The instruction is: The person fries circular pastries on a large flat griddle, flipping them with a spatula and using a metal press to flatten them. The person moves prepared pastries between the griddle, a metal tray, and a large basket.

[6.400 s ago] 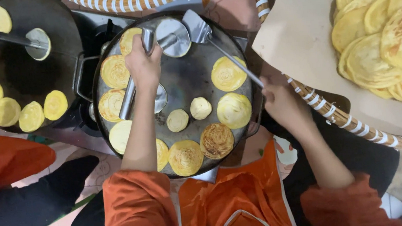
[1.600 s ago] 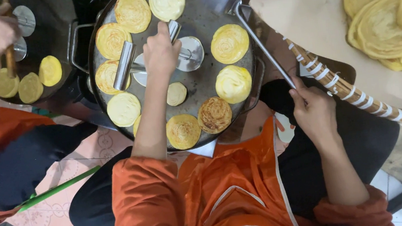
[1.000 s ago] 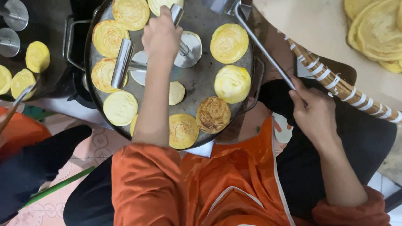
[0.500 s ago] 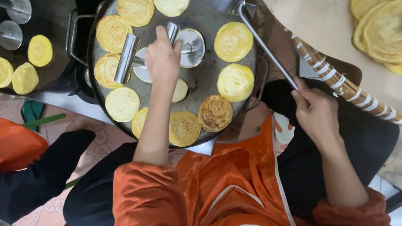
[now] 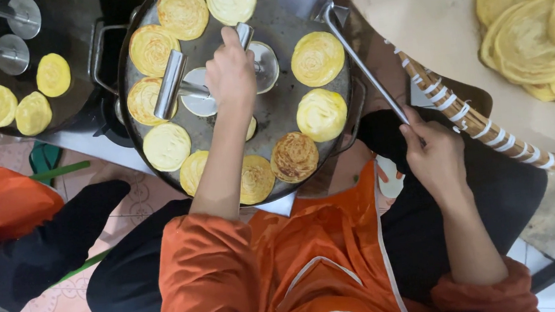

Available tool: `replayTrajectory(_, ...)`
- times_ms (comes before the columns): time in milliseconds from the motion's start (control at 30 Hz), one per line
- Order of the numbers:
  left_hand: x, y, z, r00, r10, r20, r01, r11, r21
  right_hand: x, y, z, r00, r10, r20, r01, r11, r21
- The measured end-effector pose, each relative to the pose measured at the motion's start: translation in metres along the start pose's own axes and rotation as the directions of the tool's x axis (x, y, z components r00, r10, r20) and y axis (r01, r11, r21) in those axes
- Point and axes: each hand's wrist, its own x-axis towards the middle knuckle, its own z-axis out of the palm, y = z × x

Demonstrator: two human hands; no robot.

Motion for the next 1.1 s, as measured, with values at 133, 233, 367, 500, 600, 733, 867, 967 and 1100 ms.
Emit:
replayTrajectory(133, 0.007, 0.002, 0.017, 0.994, 0.051, -0.095, -0.041, 0.994, 0.103, 0.000, 0.001, -0.002, 0.999, 0.010, 0.030, -0.010, 1.000, 0.009)
replayTrajectory(233, 0.006, 0.007, 0.012, 0.997, 0.043, -0.068, -0.037, 0.995, 0.093, -0.001, 0.002, -0.003, 0.999, 0.032, 0.035, -0.032, 0.999, 0.003)
replayTrajectory(367, 0.016, 0.002, 0.014, 0.999, 0.013, -0.035, -0.009, 0.993, 0.115, -0.002, 0.003, -0.003, 0.999, 0.020, 0.027, -0.021, 1.000, 0.009)
replayTrajectory(500, 0.024, -0.003, 0.003, 0.994, -0.061, 0.093, 0.060, 0.998, 0.020, -0.001, -0.003, -0.010, 0.999, 0.025, 0.037, -0.022, 0.997, -0.073)
replayTrajectory(600, 0.024, 0.000, -0.007, 0.989, -0.076, 0.124, 0.081, 0.996, -0.033, -0.010, -0.012, -0.025, 1.000, 0.001, -0.004, -0.003, 0.954, -0.300)
replayTrajectory(733, 0.012, -0.001, -0.019, 0.994, -0.046, 0.103, 0.051, 0.997, -0.051, -0.033, -0.027, -0.046, 0.981, -0.122, -0.148, -0.008, 0.744, -0.668)
replayTrajectory(867, -0.055, -0.008, -0.088, 0.986, 0.120, -0.116, -0.145, 0.961, -0.237, -0.051, -0.052, -0.078, 0.999, -0.021, -0.047, -0.019, 0.704, -0.710)
replayTrajectory(967, -0.128, -0.032, -0.132, 0.982, 0.096, -0.163, -0.166, 0.852, -0.497, -0.052, -0.059, -0.080, 0.998, -0.069, 0.000, 0.041, 0.596, -0.802)
replayTrajectory(1100, -0.208, -0.095, -0.143, 0.951, -0.201, -0.234, -0.021, 0.715, -0.699, -0.020, -0.082, -0.071, 0.974, -0.224, 0.036, 0.132, 0.433, -0.892)
